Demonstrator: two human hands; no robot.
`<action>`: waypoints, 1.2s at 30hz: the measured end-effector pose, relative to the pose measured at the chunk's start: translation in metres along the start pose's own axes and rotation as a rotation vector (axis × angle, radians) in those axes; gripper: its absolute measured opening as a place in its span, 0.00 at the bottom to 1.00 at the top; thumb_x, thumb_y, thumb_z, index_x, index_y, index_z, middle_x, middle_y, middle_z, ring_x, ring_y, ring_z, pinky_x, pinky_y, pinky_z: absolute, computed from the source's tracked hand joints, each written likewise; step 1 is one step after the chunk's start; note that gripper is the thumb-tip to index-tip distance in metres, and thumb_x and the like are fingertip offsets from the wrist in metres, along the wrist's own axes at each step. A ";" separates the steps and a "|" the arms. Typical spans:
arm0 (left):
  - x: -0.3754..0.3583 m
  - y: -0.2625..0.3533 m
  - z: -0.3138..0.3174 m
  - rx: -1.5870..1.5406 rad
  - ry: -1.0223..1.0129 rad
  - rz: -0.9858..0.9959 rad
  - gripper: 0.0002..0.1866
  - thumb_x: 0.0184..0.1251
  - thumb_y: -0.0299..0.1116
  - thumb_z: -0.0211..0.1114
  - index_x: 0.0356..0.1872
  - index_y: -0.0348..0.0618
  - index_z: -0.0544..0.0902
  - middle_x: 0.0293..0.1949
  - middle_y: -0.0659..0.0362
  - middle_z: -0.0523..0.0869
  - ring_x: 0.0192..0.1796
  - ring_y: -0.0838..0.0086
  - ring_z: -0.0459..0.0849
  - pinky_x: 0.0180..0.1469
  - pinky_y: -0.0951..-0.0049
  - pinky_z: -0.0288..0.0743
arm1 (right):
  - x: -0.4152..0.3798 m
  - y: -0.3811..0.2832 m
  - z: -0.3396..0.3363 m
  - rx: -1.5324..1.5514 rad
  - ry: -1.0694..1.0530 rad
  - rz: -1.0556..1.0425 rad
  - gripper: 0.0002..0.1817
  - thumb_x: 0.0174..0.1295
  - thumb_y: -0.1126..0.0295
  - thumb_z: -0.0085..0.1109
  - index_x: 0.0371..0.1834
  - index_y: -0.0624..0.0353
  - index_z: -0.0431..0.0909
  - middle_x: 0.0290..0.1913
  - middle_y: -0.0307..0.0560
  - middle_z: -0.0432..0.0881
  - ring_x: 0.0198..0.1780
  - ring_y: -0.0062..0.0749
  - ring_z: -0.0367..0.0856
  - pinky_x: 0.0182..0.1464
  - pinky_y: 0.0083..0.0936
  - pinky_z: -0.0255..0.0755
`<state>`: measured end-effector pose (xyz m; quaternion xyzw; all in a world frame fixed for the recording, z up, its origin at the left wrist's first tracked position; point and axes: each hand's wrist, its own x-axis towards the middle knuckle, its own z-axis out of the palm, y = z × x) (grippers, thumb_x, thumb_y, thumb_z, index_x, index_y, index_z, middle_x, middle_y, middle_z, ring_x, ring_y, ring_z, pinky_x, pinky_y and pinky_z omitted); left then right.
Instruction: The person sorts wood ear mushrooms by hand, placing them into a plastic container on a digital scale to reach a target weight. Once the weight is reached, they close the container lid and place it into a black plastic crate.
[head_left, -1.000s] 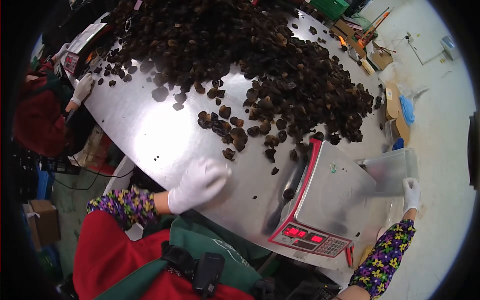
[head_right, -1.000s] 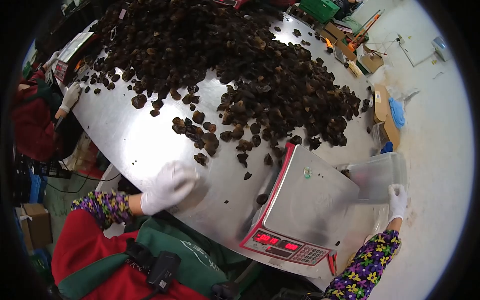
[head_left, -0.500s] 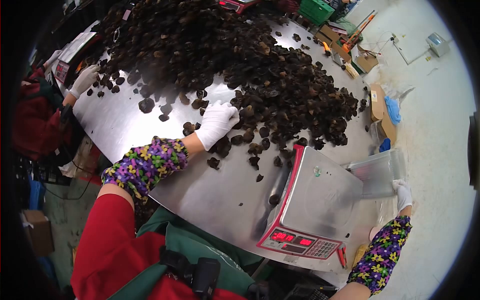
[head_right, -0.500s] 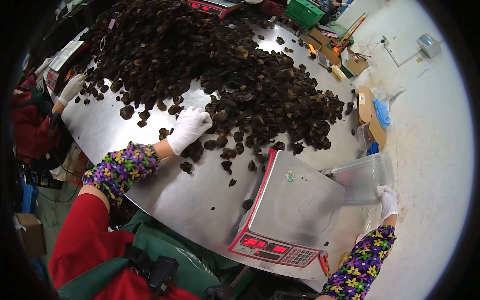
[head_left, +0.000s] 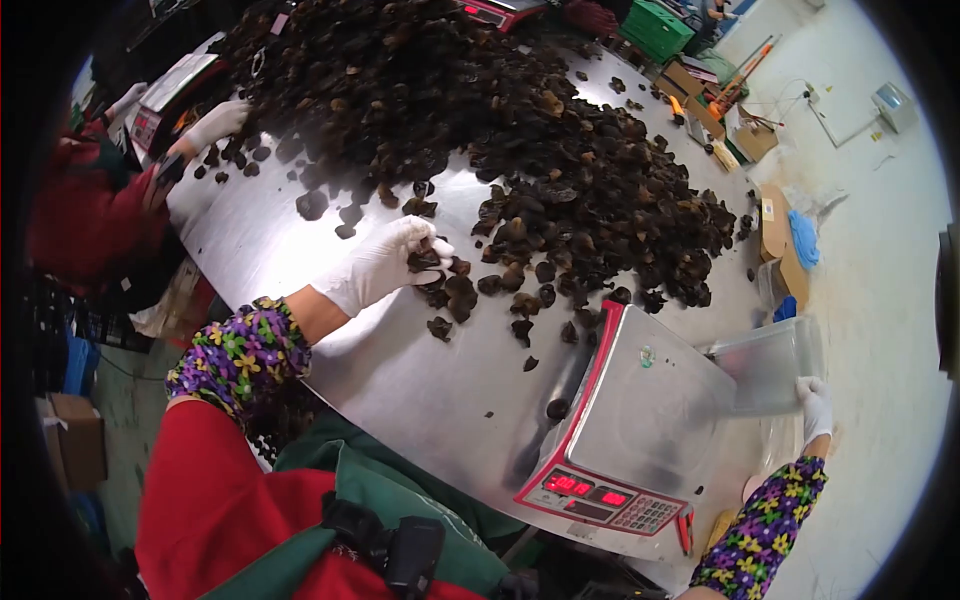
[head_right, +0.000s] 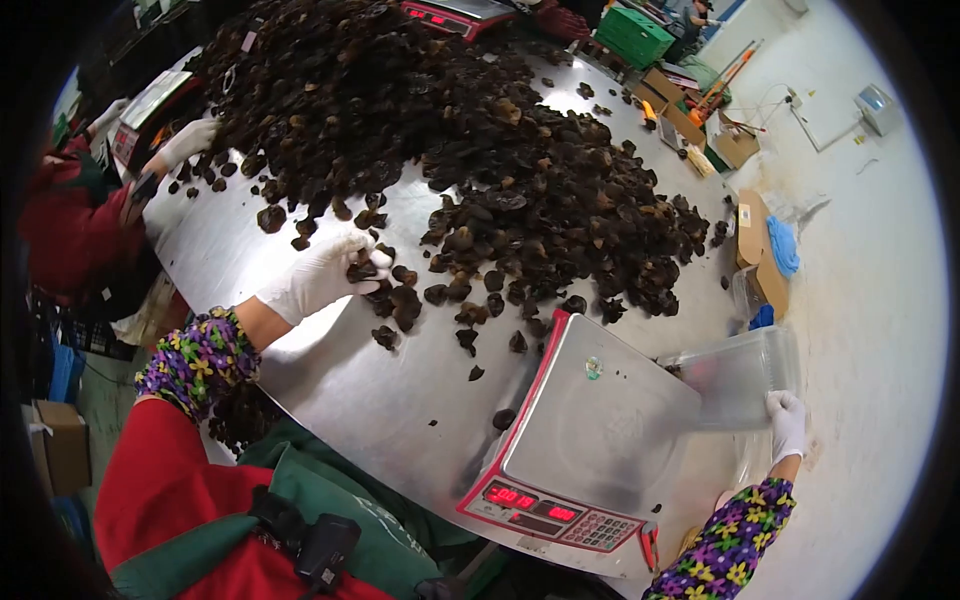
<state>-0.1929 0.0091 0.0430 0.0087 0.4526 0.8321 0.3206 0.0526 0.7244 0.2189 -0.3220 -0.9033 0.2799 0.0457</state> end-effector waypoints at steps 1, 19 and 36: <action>-0.010 0.000 -0.011 -0.030 0.020 -0.009 0.09 0.79 0.43 0.58 0.47 0.51 0.80 0.45 0.58 0.88 0.49 0.68 0.86 0.52 0.63 0.79 | -0.009 -0.016 0.005 -0.206 0.049 -0.033 0.09 0.68 0.69 0.59 0.39 0.63 0.84 0.32 0.39 0.83 0.35 0.24 0.77 0.42 0.25 0.70; -0.085 -0.033 -0.017 1.387 0.201 0.521 0.07 0.69 0.29 0.67 0.45 0.41 0.84 0.35 0.55 0.83 0.35 0.66 0.83 0.42 0.67 0.78 | 0.016 0.021 -0.004 -0.388 0.570 -0.204 0.15 0.75 0.61 0.57 0.49 0.64 0.82 0.44 0.49 0.87 0.46 0.39 0.82 0.49 0.34 0.74; -0.114 -0.038 -0.028 1.296 0.130 0.490 0.03 0.66 0.25 0.66 0.37 0.41 0.79 0.31 0.53 0.82 0.32 0.63 0.82 0.37 0.65 0.77 | -0.315 -0.135 0.262 -0.682 0.604 -0.722 0.12 0.74 0.65 0.58 0.57 0.53 0.80 0.50 0.40 0.84 0.52 0.40 0.82 0.70 0.52 0.66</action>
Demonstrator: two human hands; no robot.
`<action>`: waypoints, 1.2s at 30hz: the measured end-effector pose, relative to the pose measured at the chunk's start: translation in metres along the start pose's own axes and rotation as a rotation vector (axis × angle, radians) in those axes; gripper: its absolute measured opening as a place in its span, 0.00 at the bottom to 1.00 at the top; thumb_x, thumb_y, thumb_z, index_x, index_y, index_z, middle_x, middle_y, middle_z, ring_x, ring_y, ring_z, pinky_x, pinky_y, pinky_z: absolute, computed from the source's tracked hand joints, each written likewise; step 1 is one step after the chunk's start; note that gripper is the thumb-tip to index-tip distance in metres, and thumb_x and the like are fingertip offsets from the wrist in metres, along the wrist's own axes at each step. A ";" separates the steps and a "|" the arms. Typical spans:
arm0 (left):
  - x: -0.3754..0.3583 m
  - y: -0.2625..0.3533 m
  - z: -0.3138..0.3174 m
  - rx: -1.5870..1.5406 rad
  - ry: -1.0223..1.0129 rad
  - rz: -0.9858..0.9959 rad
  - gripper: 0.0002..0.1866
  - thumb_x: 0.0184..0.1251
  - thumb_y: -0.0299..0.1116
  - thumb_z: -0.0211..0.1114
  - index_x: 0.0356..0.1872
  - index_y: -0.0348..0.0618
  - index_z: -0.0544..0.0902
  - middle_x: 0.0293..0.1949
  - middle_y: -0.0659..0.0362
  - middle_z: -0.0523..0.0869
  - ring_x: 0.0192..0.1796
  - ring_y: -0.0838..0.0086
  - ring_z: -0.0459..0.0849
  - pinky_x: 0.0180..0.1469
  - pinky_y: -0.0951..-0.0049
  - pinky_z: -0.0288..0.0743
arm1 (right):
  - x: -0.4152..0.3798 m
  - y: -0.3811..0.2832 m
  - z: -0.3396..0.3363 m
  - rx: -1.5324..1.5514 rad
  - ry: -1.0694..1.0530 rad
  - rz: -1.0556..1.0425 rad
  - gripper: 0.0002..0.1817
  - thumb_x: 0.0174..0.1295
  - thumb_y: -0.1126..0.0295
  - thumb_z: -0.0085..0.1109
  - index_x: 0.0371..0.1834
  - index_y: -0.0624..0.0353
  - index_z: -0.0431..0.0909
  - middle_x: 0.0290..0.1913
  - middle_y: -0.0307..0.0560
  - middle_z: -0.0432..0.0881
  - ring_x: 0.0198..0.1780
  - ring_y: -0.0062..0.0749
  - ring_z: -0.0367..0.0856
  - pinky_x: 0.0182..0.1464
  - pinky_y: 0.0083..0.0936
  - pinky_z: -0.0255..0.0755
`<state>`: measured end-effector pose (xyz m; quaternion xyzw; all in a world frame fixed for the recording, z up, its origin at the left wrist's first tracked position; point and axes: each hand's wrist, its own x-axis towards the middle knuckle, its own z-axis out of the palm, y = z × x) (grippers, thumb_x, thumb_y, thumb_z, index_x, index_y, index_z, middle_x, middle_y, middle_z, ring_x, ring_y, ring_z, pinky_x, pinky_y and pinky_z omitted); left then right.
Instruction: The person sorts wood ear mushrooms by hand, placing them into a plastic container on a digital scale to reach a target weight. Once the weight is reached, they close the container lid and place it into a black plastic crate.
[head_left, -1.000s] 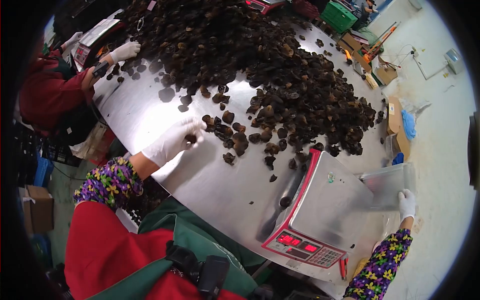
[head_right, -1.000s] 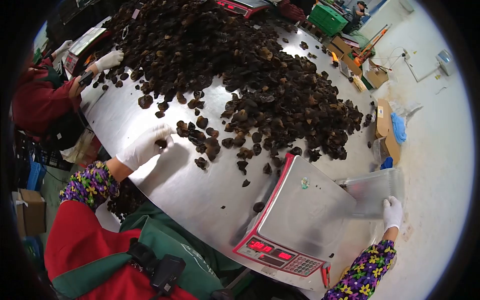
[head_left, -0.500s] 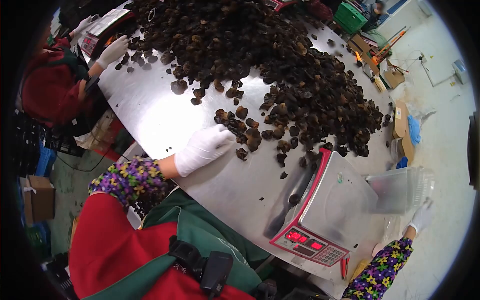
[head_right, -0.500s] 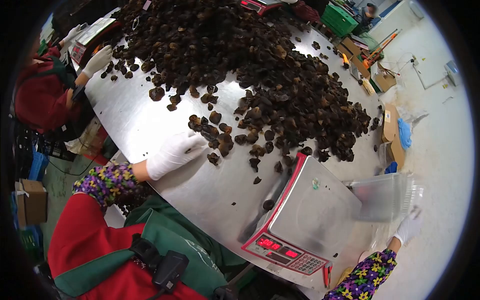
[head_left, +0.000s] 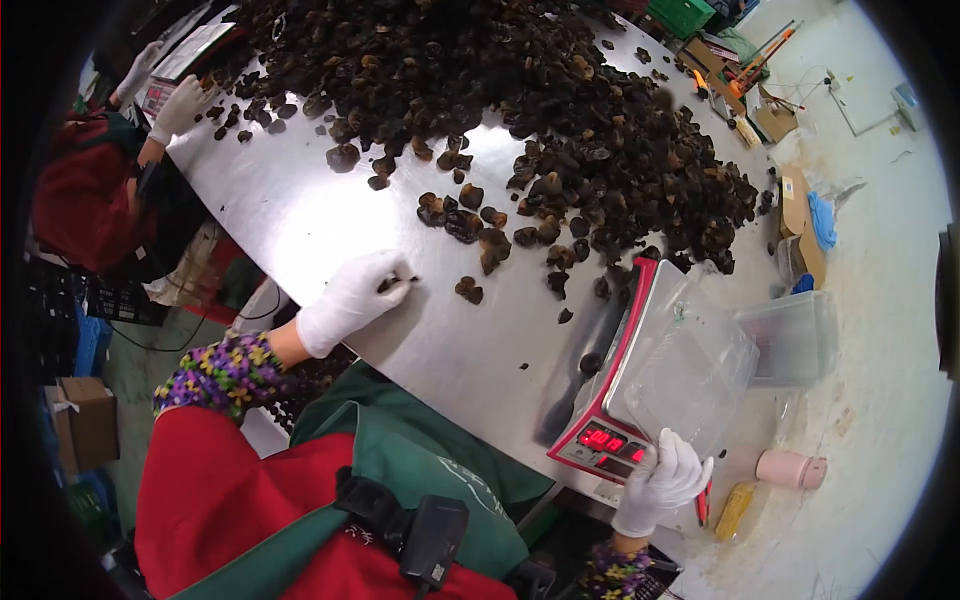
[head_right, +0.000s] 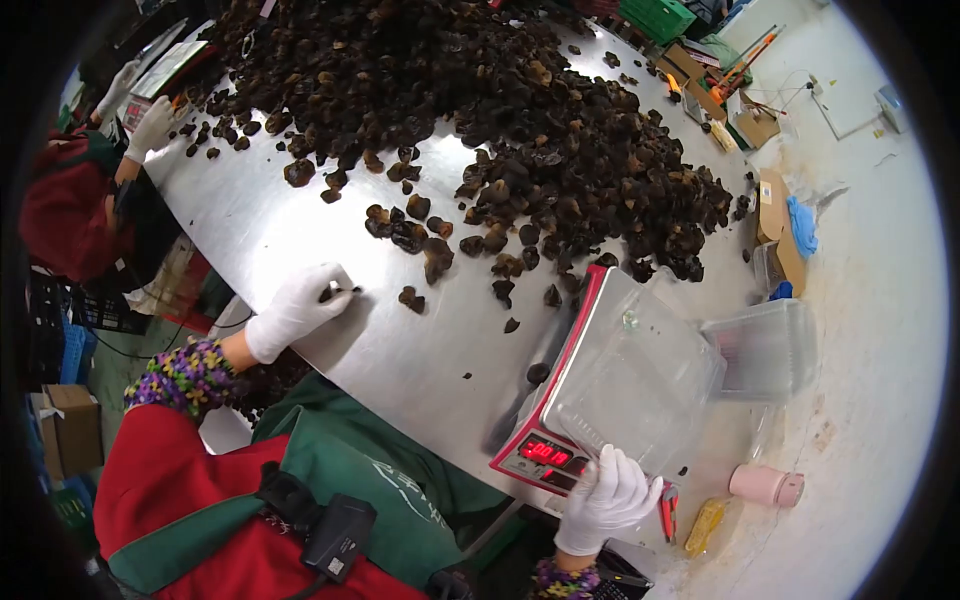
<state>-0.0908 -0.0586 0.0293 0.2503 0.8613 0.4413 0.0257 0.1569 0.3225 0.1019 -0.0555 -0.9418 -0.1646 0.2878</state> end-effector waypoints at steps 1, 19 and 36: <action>-0.013 0.002 -0.014 0.024 -0.018 -0.073 0.03 0.66 0.25 0.66 0.37 0.41 0.79 0.31 0.53 0.83 0.33 0.64 0.83 0.38 0.66 0.77 | 0.000 -0.015 -0.004 -0.012 0.025 0.056 0.15 0.75 0.61 0.57 0.60 0.52 0.78 0.52 0.42 0.83 0.55 0.41 0.80 0.71 0.52 0.63; -0.049 -0.062 -0.024 0.585 0.218 0.139 0.07 0.60 0.33 0.69 0.38 0.48 0.83 0.38 0.54 0.82 0.42 0.55 0.81 0.45 0.57 0.76 | 0.103 -0.233 0.112 0.718 -0.364 -0.012 0.19 0.63 0.72 0.63 0.58 0.49 0.81 0.44 0.46 0.78 0.47 0.47 0.80 0.49 0.42 0.76; 0.049 -0.032 0.000 0.330 0.141 0.062 0.42 0.60 0.52 0.74 0.74 0.48 0.70 0.73 0.34 0.66 0.75 0.40 0.65 0.75 0.46 0.61 | 0.062 -0.050 -0.034 0.354 -0.029 0.402 0.24 0.64 0.75 0.65 0.65 0.59 0.79 0.59 0.54 0.79 0.60 0.50 0.76 0.62 0.40 0.69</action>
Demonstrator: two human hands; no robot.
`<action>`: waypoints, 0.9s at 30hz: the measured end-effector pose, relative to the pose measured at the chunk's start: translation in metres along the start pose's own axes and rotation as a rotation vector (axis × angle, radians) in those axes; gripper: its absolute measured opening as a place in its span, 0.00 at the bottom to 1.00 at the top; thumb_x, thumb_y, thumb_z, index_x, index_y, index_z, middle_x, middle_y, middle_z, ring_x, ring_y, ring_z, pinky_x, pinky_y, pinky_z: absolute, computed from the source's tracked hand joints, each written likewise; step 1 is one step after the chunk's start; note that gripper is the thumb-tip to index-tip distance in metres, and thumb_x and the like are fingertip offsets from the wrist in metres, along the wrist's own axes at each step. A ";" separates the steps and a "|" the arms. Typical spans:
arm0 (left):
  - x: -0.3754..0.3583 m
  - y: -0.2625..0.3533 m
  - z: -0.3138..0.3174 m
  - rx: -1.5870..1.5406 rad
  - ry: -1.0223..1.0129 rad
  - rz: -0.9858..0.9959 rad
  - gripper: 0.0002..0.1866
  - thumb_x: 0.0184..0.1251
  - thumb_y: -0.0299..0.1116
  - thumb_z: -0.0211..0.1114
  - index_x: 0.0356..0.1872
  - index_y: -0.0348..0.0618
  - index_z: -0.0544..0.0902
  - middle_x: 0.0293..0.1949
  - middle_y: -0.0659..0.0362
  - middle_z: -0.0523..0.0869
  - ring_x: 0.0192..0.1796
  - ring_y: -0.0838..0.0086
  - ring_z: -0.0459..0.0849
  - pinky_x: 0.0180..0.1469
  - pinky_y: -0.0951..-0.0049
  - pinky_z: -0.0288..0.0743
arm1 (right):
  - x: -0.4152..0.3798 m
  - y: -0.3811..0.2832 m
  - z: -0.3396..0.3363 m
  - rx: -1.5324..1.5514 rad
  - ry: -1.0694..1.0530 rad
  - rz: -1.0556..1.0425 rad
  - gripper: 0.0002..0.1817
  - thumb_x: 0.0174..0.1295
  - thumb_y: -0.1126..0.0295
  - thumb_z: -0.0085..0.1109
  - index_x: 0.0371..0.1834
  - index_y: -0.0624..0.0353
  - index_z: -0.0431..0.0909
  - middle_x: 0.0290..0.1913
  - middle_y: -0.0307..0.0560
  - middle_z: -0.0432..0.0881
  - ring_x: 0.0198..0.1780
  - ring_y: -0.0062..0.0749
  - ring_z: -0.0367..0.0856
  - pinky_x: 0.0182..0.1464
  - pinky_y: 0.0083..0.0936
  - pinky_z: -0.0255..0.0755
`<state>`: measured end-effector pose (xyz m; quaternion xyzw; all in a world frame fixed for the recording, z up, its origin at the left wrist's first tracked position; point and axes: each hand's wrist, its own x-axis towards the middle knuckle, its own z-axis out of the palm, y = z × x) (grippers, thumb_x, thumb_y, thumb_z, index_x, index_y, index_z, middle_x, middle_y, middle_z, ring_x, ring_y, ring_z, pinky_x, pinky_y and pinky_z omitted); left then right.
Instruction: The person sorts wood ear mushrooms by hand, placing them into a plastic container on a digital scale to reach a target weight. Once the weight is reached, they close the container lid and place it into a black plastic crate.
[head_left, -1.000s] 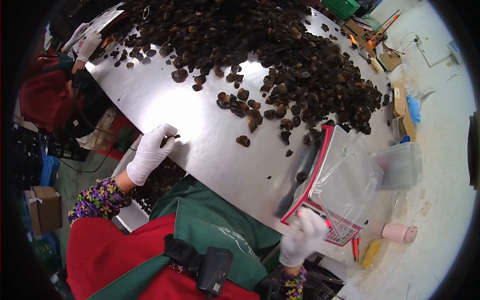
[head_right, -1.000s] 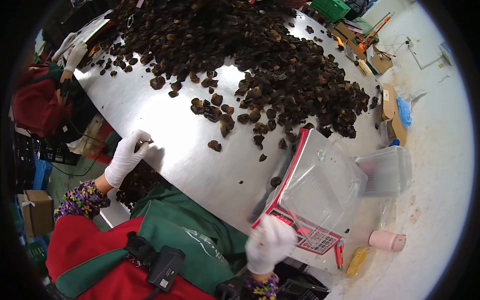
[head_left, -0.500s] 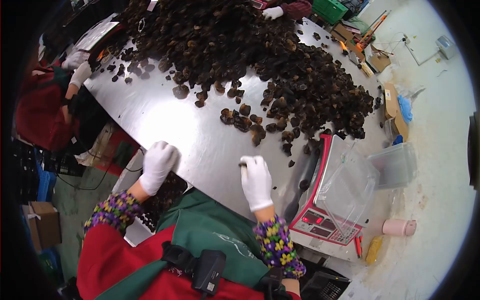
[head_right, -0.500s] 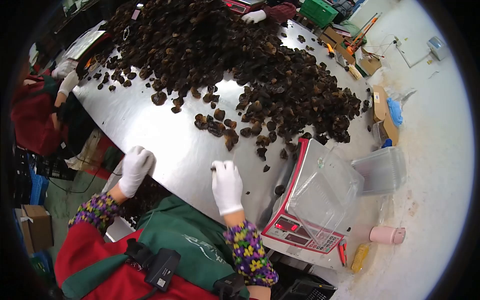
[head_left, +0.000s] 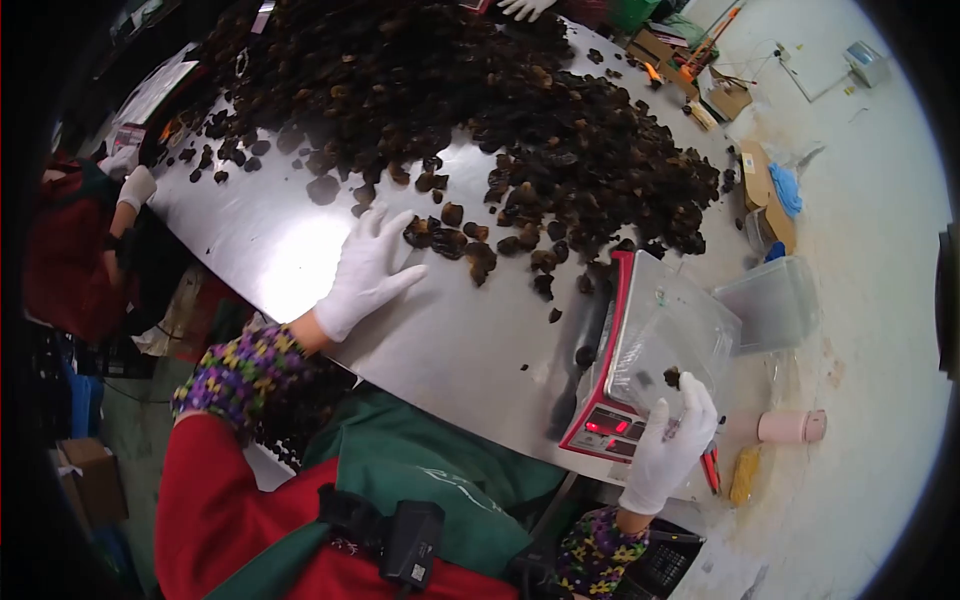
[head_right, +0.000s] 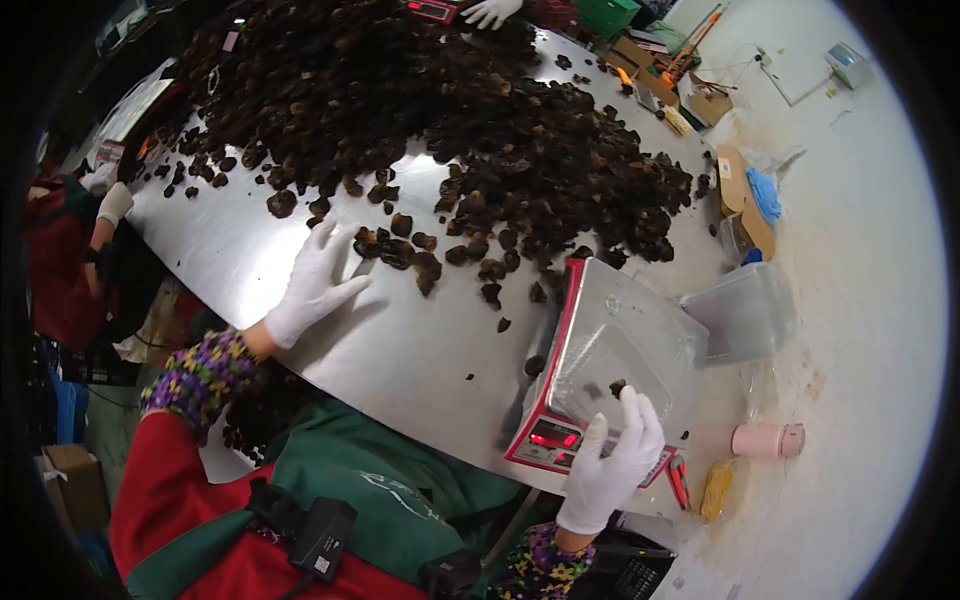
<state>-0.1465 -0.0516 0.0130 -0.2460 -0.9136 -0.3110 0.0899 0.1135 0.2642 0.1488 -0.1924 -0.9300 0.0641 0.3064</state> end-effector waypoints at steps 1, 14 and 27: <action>0.012 0.010 0.014 0.032 -0.016 -0.006 0.44 0.60 0.55 0.74 0.75 0.50 0.69 0.74 0.35 0.65 0.75 0.39 0.63 0.75 0.43 0.59 | -0.008 0.002 0.001 0.010 0.019 0.016 0.23 0.64 0.75 0.65 0.64 0.59 0.79 0.59 0.53 0.79 0.60 0.50 0.76 0.63 0.41 0.68; 0.068 0.120 0.100 0.091 -0.113 0.319 0.44 0.56 0.62 0.74 0.74 0.63 0.71 0.73 0.41 0.67 0.75 0.41 0.64 0.69 0.44 0.65 | -0.047 0.031 0.018 -0.121 -0.026 0.055 0.23 0.62 0.57 0.68 0.61 0.45 0.83 0.63 0.44 0.76 0.67 0.50 0.72 0.77 0.63 0.47; 0.008 0.070 0.053 0.049 -0.115 0.587 0.14 0.56 0.34 0.73 0.45 0.54 0.86 0.62 0.53 0.78 0.56 0.56 0.80 0.55 0.57 0.76 | -0.050 0.044 0.012 -0.174 0.011 0.016 0.17 0.60 0.66 0.67 0.54 0.45 0.86 0.58 0.40 0.79 0.65 0.46 0.73 0.80 0.61 0.43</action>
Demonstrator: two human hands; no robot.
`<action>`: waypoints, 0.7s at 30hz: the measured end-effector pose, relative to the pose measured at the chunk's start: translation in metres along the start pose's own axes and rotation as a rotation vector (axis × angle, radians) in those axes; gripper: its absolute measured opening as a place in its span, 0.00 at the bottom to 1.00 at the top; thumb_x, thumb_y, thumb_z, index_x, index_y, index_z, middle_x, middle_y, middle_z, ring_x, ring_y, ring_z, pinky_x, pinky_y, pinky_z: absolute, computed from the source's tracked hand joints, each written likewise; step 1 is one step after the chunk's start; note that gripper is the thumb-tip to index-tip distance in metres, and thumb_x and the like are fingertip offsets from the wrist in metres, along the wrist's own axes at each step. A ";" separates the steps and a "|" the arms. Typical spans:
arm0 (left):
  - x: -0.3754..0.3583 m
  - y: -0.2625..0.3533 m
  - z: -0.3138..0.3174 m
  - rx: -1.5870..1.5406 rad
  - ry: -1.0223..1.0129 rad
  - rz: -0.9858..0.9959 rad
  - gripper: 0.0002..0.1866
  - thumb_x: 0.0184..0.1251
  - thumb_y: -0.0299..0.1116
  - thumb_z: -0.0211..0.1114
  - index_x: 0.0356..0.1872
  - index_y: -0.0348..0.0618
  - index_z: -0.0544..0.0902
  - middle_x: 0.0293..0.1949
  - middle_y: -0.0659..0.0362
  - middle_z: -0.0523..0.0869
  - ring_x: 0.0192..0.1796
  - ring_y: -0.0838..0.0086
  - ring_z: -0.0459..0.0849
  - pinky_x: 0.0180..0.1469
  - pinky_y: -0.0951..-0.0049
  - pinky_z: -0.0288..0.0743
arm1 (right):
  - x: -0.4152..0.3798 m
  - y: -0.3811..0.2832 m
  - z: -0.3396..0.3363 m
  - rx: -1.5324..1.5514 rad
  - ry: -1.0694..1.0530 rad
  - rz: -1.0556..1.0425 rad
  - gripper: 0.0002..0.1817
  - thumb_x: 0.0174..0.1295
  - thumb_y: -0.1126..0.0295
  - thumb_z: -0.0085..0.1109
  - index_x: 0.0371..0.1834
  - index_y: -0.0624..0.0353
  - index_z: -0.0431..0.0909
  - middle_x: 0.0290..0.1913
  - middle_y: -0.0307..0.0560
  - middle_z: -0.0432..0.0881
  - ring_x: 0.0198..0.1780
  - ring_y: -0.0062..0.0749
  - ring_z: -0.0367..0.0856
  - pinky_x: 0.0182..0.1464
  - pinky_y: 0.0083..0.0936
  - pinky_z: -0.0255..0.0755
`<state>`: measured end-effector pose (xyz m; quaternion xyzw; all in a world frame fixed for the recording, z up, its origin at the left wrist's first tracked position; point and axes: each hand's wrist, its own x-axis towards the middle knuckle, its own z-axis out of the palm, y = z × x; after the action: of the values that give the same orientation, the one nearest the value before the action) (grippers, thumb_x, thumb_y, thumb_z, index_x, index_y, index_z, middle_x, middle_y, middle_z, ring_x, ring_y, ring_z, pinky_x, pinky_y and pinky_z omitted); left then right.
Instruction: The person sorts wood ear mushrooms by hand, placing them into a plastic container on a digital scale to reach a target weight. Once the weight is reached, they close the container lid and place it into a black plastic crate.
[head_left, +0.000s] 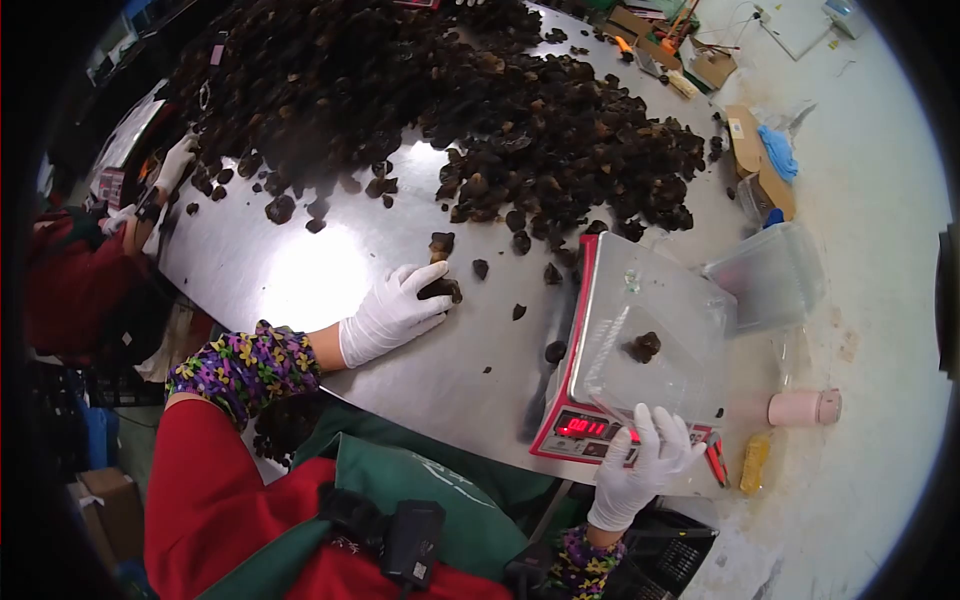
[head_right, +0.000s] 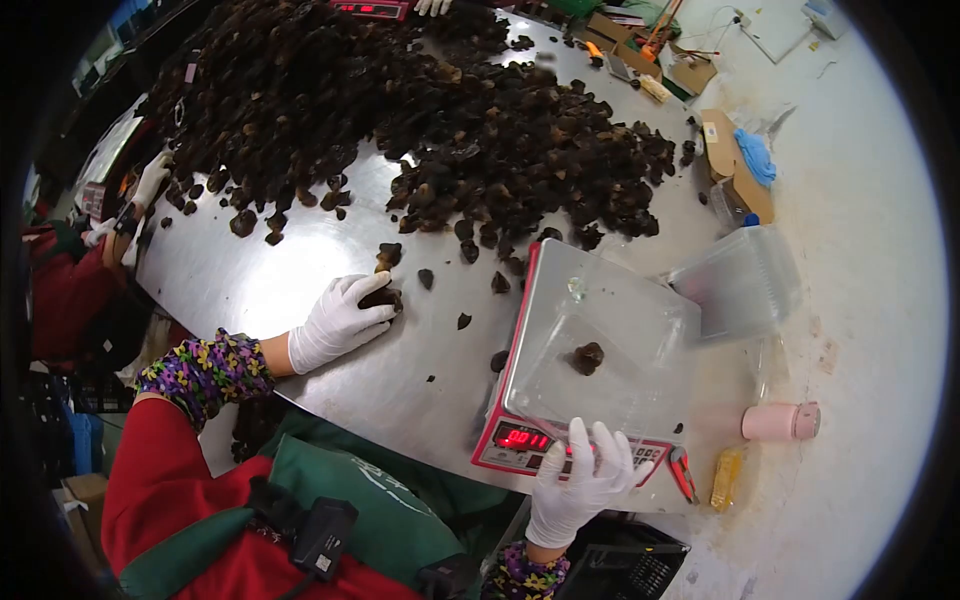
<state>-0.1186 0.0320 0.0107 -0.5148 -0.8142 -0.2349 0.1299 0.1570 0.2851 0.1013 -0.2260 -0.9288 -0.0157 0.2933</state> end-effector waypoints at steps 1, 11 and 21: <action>-0.007 -0.003 -0.004 0.020 0.041 0.043 0.16 0.55 0.34 0.74 0.47 0.55 0.87 0.64 0.51 0.78 0.58 0.55 0.80 0.56 0.56 0.76 | 0.002 0.000 -0.004 -0.011 0.006 0.003 0.17 0.60 0.69 0.66 0.54 0.45 0.86 0.57 0.41 0.79 0.65 0.46 0.73 0.80 0.61 0.43; -0.034 -0.008 -0.031 -0.045 -0.031 -0.044 0.29 0.50 0.37 0.79 0.59 0.64 0.85 0.72 0.46 0.70 0.70 0.48 0.73 0.69 0.47 0.68 | -0.001 -0.072 -0.016 0.582 0.013 -0.308 0.11 0.65 0.67 0.61 0.47 0.58 0.86 0.47 0.45 0.85 0.43 0.41 0.82 0.46 0.37 0.76; -0.038 -0.009 -0.038 -0.018 -0.194 0.102 0.30 0.59 0.45 0.76 0.64 0.65 0.81 0.73 0.44 0.68 0.73 0.46 0.70 0.71 0.45 0.67 | -0.001 -0.125 0.068 0.731 -0.285 -0.109 0.16 0.58 0.74 0.67 0.51 0.54 0.85 0.49 0.46 0.83 0.48 0.46 0.82 0.49 0.38 0.78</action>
<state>-0.1112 -0.0200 0.0238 -0.5771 -0.7936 -0.1843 0.0576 0.0673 0.1836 0.0576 -0.0571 -0.9152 0.3320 0.2214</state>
